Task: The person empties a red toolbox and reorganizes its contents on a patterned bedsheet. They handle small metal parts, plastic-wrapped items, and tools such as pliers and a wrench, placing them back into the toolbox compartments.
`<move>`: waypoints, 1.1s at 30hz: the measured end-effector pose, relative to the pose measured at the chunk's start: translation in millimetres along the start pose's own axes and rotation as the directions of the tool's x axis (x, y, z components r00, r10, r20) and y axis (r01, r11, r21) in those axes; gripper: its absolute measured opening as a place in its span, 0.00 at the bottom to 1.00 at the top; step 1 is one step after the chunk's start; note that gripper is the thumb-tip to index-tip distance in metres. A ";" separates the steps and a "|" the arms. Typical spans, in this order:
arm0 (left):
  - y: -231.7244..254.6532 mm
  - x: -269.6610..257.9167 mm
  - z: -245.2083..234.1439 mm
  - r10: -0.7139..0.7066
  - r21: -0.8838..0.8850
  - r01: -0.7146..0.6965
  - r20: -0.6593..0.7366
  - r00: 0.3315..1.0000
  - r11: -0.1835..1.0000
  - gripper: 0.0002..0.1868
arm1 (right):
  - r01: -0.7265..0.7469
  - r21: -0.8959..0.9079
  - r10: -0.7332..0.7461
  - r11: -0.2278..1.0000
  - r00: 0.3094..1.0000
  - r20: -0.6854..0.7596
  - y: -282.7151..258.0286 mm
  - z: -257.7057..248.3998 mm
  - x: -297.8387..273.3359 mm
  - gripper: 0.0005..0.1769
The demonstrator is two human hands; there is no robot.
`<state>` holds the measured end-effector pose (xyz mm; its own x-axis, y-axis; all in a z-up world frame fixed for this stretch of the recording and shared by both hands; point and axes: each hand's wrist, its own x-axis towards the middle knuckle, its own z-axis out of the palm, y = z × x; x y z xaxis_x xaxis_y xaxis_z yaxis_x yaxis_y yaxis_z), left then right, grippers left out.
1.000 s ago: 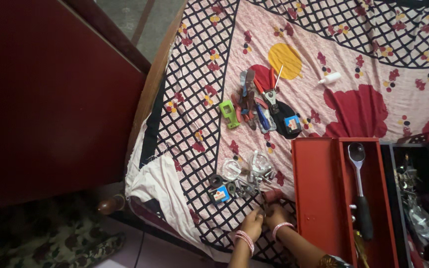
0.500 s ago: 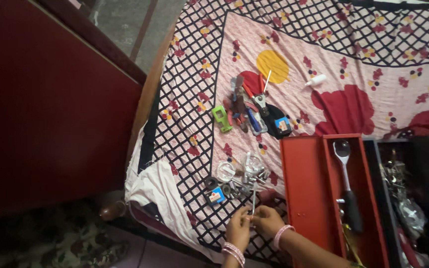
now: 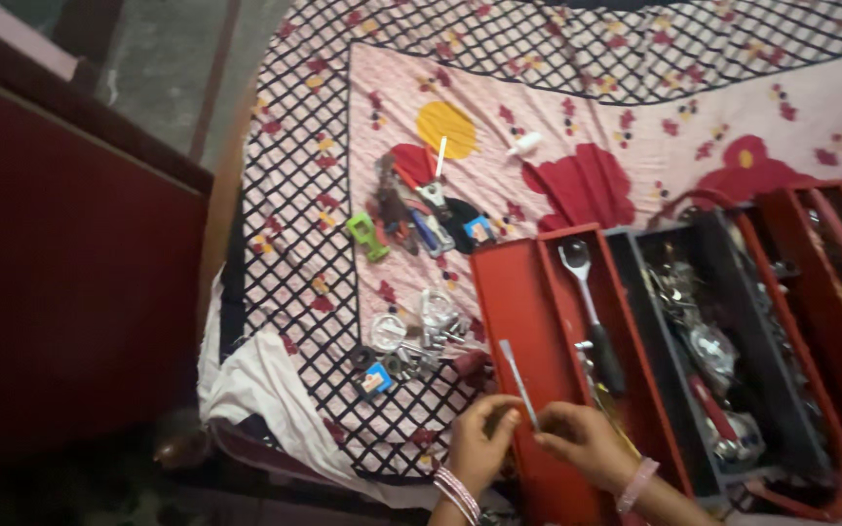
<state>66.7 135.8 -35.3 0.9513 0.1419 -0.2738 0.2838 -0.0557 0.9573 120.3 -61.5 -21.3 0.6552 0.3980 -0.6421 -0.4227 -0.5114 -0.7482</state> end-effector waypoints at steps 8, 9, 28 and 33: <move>46.0 -25.4 65.2 -0.033 0.175 -0.030 0.342 0.939 0.984 0.10 | -0.040 -0.418 -0.083 0.908 0.958 -0.273 63.2 -82.0 -66.1 0.10; 45.3 -29.4 71.1 -0.094 0.219 0.011 0.372 0.923 0.976 0.10 | -0.033 -0.471 -0.101 0.882 0.961 -0.256 72.7 -84.1 -69.1 0.10; 34.5 -70.3 102.8 -0.071 0.259 -0.002 0.272 0.960 0.966 0.10 | 0.065 -0.595 -0.140 0.801 0.987 -0.080 70.5 -58.7 -78.2 0.11; 17.5 -54.9 95.8 -0.035 0.202 0.017 0.083 0.996 0.979 0.10 | 0.091 -0.562 -0.186 0.822 0.976 -0.114 34.0 -47.8 -70.2 0.10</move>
<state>30.9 32.3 -12.5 0.9475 0.0610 -0.3137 0.3188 -0.2513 0.9139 89.9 -143.3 6.3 0.7894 0.3970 -0.4682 0.0645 -0.8121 -0.5799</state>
